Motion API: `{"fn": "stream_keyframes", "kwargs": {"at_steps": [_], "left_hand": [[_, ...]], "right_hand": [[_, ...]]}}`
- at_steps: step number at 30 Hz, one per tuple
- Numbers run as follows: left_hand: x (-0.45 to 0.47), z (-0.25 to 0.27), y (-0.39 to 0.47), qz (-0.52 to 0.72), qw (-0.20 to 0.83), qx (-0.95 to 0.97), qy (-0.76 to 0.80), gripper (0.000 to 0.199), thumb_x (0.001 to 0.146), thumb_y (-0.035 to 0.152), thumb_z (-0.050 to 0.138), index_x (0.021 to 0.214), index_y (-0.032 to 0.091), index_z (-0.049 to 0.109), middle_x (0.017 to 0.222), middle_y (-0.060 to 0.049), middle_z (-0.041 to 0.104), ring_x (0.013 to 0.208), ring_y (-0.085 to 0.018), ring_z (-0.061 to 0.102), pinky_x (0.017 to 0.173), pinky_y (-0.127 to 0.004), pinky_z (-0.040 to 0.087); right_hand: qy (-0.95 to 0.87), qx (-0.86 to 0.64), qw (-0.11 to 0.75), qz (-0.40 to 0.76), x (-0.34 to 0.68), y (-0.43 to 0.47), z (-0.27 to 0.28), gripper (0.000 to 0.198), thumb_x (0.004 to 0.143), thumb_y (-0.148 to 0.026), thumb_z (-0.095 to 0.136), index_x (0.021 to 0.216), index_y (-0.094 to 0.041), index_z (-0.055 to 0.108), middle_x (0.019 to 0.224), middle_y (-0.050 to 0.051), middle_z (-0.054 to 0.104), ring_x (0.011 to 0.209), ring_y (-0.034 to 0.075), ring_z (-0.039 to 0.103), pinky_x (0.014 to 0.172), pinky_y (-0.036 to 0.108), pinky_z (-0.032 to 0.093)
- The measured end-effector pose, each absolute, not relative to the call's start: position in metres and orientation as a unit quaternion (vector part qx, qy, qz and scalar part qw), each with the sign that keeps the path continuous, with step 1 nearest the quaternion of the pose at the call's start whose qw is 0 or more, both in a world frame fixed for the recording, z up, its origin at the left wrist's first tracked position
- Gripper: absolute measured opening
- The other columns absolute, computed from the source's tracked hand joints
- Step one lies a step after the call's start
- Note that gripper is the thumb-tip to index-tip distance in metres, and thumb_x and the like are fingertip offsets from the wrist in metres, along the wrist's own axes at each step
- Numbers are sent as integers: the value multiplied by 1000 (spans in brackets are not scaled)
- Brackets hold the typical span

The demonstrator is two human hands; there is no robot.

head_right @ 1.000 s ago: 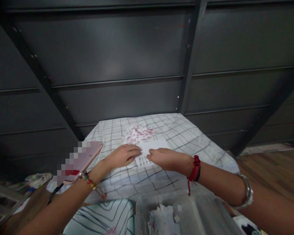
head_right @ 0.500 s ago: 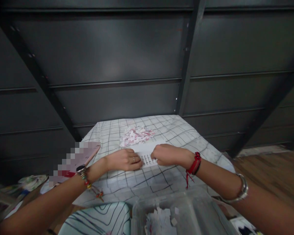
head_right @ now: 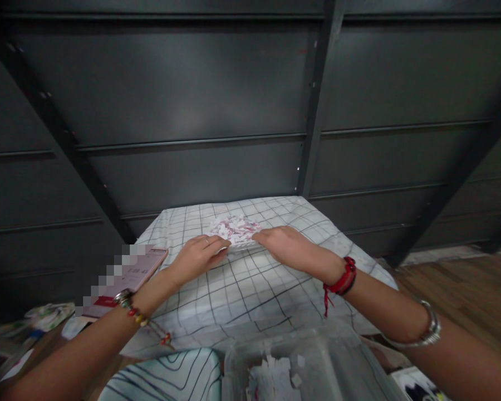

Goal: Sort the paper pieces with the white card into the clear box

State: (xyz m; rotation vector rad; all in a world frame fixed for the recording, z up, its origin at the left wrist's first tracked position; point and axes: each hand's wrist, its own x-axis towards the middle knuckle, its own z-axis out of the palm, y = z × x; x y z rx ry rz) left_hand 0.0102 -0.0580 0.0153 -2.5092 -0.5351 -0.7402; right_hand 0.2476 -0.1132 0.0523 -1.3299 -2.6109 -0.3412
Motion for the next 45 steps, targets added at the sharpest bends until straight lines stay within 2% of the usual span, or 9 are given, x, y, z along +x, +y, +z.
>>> {"fn": "stream_keyframes", "kwargs": {"at_steps": [2,6,11,15,21,29,35,45], "left_hand": [[5,13,-54,-265,181,-914,-247,20,94,24,40,109,17,51,100,-6,64,87,-19,62,74,-31,50],[-15,-5,-46,-230,74,-896,-373,39,91,30,44,126,13,39,127,-16,49,113,-27,51,92,-41,44],[-39,-37,-39,-200,-5,-876,-438,51,91,39,42,132,9,33,137,-21,36,128,-31,35,103,-46,33],[-45,-45,-40,-199,-27,-873,-443,60,89,45,43,135,9,29,140,-22,32,131,-32,30,106,-45,29],[-43,-42,-44,-194,-20,-878,-437,70,83,50,52,135,10,29,141,-22,31,130,-31,31,105,-45,30],[-43,-43,-46,-215,-7,-884,-416,65,82,45,57,133,11,34,136,-20,39,127,-31,36,102,-47,33],[-42,-41,-48,-217,-8,-884,-414,62,81,39,59,131,8,38,134,-21,41,126,-30,37,104,-44,33],[-42,-37,-52,-194,29,-911,-362,49,85,37,57,127,16,44,135,-16,42,126,-31,37,101,-47,35]], "right_hand": [[-860,-464,132,-165,252,-106,51,36,80,-3,38,108,-16,57,98,8,68,86,17,63,74,28,49],[-843,-455,164,-236,265,-94,52,45,74,1,39,112,-16,57,101,7,68,89,17,63,79,29,49],[-845,-446,138,-260,270,-91,45,53,71,5,37,114,-16,58,98,7,69,86,17,64,79,32,50],[-852,-446,120,-245,268,-92,40,56,69,6,36,116,-16,57,96,6,69,83,17,64,77,31,50],[-850,-443,125,-256,265,-94,44,57,66,5,38,115,-16,58,97,7,69,84,17,63,77,31,49],[-854,-427,117,-274,265,-106,48,57,68,3,39,116,-20,57,94,4,69,80,15,62,75,29,48],[-851,-430,117,-279,263,-111,49,54,68,3,40,113,-18,59,94,6,69,80,17,62,74,31,48],[-867,-404,128,-262,260,-123,49,52,66,2,40,110,-18,60,94,5,69,79,16,63,72,29,49]]}}
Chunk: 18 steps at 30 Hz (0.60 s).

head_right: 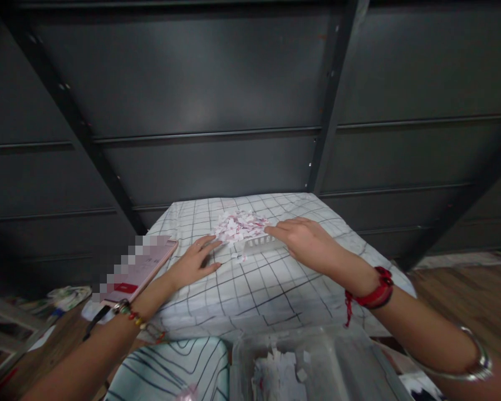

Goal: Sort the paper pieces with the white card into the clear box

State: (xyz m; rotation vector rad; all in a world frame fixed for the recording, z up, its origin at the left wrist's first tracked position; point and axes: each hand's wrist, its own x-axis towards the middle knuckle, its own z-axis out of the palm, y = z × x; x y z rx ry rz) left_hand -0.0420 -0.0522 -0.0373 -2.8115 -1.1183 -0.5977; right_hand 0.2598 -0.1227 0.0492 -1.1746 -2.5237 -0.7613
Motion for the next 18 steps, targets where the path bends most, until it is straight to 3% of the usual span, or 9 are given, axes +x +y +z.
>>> {"fn": "stream_keyframes", "kwargs": {"at_steps": [10,18], "left_hand": [[-42,-39,-52,-210,36,-916,-340,47,83,35,60,125,19,45,134,-13,44,124,-30,41,100,-47,37],[-42,-38,-53,-204,14,-921,-333,52,82,37,61,126,16,44,134,-15,44,125,-29,39,103,-45,35]], "right_hand": [[-862,-409,158,-253,248,-123,48,55,69,2,36,114,-18,58,95,6,69,84,16,62,75,30,50],[-876,-392,121,-255,240,-122,50,52,67,2,36,107,-20,61,93,4,70,82,15,63,72,28,50]]}}
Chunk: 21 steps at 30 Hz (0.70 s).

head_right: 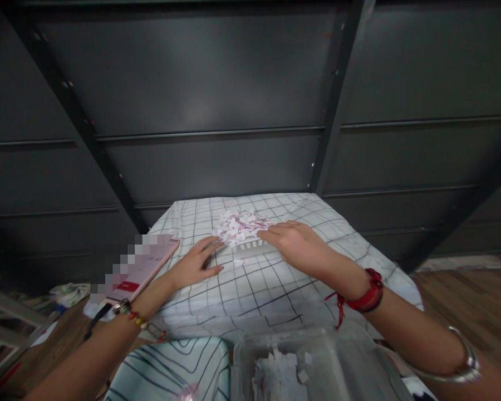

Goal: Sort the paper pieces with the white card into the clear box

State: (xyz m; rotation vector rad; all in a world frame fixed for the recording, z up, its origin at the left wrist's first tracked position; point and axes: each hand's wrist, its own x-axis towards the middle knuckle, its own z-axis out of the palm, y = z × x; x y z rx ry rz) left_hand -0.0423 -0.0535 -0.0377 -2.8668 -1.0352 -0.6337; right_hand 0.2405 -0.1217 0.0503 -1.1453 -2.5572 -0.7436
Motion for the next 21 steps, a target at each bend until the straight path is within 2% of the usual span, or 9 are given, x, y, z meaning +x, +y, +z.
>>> {"fn": "stream_keyframes", "kwargs": {"at_steps": [4,9,21], "left_hand": [[-42,-38,-53,-203,14,-920,-336,54,81,39,61,127,16,44,135,-15,43,126,-30,39,102,-46,35],[-43,-37,-56,-194,13,-921,-338,58,80,40,62,129,17,41,137,-15,41,126,-31,38,101,-48,35],[-43,-43,-79,-142,-5,-918,-370,89,73,62,60,140,14,25,144,-22,28,130,-40,28,101,-55,32]], "right_hand": [[-871,-397,143,-252,244,-125,51,52,69,1,37,111,-20,59,95,4,70,85,15,63,76,28,49],[-880,-390,141,-233,241,-122,44,47,72,0,39,109,-19,61,92,5,70,82,16,63,73,30,50],[-879,-373,172,-243,258,-129,43,49,68,2,36,106,-17,61,91,4,70,81,15,63,75,27,50]]}}
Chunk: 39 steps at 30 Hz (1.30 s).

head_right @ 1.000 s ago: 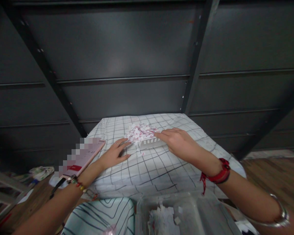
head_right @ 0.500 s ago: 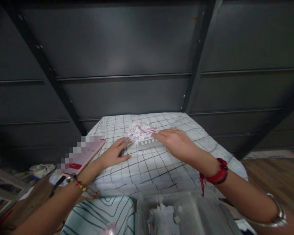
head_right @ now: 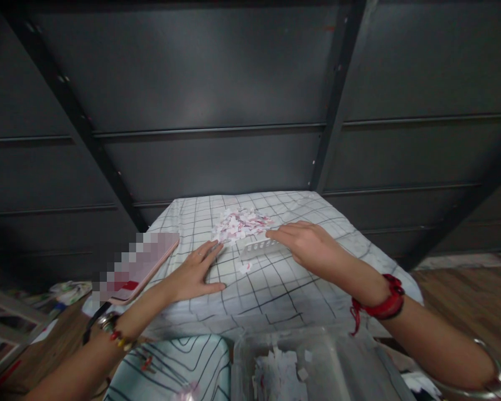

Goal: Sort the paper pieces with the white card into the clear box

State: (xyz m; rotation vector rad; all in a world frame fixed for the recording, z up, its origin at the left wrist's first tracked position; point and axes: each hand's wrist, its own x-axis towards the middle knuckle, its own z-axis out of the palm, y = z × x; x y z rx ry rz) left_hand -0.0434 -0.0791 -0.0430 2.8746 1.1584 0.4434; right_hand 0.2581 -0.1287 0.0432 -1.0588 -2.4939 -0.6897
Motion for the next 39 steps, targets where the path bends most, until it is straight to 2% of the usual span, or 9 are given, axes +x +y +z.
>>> {"fn": "stream_keyframes", "kwargs": {"at_steps": [5,10,17,31,39], "left_hand": [[-41,-43,-86,131,16,918,374,94,72,63,59,141,13,21,145,-22,26,132,-41,23,102,-57,29],[-40,-39,-90,116,41,916,382,95,72,63,59,141,12,20,146,-22,24,133,-41,21,103,-59,26],[-35,-27,-95,69,71,903,417,97,72,62,59,142,9,19,148,-20,18,135,-38,14,109,-52,17],[-36,-28,-96,71,71,902,419,94,73,61,59,143,12,19,149,-17,20,136,-37,14,109,-53,17],[-36,-28,-96,74,69,904,416,91,74,59,59,142,14,20,149,-17,20,136,-37,15,108,-54,18]], "right_hand": [[-888,-369,168,-218,260,-134,44,49,69,1,36,104,-20,62,89,2,70,79,13,64,71,24,50],[-884,-372,171,-225,261,-137,46,49,69,2,35,105,-18,62,91,4,70,80,15,64,72,27,52],[-893,-343,195,-219,258,-141,49,44,72,1,35,100,-20,63,85,1,71,74,11,65,67,21,51],[-882,-335,216,-250,262,-150,50,38,78,-2,36,102,-17,60,87,4,70,74,13,65,67,25,52],[-894,-331,190,-234,271,-159,53,36,78,-1,38,101,-18,60,84,2,70,73,12,64,67,23,51]]}}
